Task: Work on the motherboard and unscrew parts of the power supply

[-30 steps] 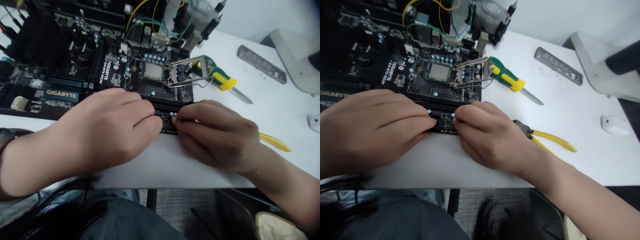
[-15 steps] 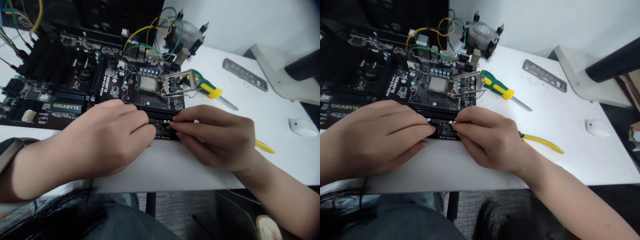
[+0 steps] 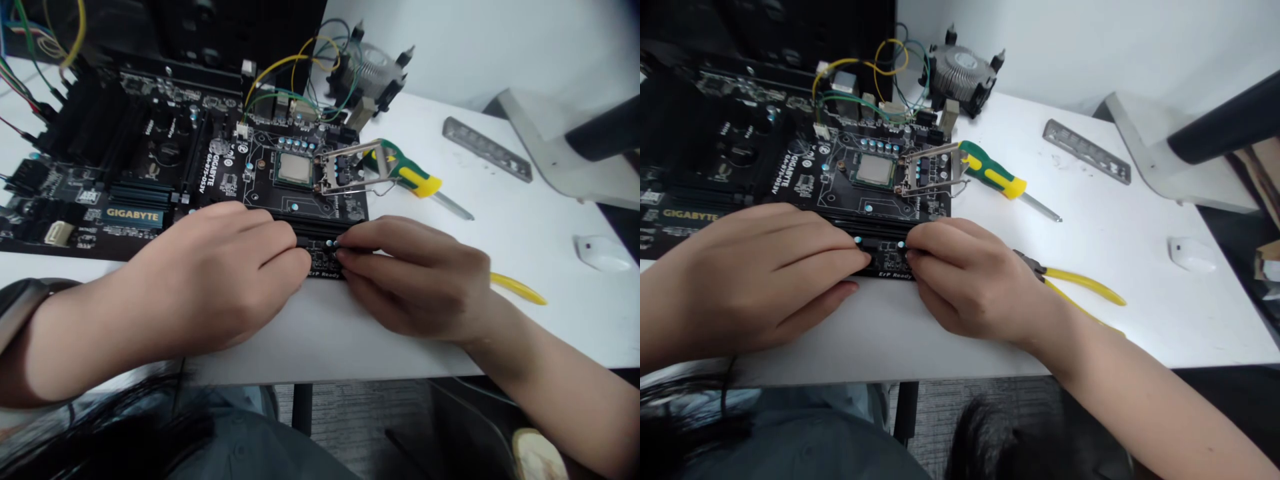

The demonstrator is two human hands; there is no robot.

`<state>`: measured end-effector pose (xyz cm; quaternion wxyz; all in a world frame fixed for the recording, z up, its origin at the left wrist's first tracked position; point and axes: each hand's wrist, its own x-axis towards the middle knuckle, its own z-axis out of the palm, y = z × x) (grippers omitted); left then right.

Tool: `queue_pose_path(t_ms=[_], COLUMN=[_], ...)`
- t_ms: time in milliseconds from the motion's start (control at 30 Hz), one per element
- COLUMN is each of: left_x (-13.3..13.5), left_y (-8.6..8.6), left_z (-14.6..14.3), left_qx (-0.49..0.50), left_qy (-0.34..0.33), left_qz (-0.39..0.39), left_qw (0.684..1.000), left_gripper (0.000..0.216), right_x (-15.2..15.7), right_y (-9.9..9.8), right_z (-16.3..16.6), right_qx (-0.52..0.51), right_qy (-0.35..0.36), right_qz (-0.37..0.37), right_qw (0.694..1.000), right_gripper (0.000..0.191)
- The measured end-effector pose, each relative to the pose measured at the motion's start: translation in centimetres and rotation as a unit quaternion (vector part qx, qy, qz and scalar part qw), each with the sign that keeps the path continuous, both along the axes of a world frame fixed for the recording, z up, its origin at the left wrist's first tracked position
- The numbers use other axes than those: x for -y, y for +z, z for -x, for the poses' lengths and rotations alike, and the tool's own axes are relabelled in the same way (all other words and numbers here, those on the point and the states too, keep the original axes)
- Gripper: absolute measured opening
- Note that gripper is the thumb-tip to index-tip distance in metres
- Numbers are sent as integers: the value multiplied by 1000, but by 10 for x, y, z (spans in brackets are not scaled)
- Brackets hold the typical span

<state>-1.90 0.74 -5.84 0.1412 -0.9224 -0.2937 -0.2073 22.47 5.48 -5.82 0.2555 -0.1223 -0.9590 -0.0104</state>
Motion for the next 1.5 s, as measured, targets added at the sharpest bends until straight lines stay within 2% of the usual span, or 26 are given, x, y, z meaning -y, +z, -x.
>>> queue_pose_path(t_ms=[167,333,533,1167,1500], left_x=[0,1,-1,-5,-10], left_y=[-2,-3,-4,-4,-5], left_z=[-4,-6,-3,-3,-5], left_qx=[7,7,11,21,17], left_qy=[3,9,5,-19,-23], left_qz=[6,-4,-2,30,35], left_qw=[1000,1000,1000,999,999], left_gripper=[19,20,21,16,23], right_x=[-1,-1,0,-2,-2], right_y=[-3,-2,-1,-4,-2], right_z=[1,2,3,-5,4], right_qx=[10,15,50,27,56], right_qy=[18,42,24,41,27], right_qz=[-25,-15,-43,-4,-11], right_qw=[999,999,998,999,998], right_gripper=[11,9,16,22,21])
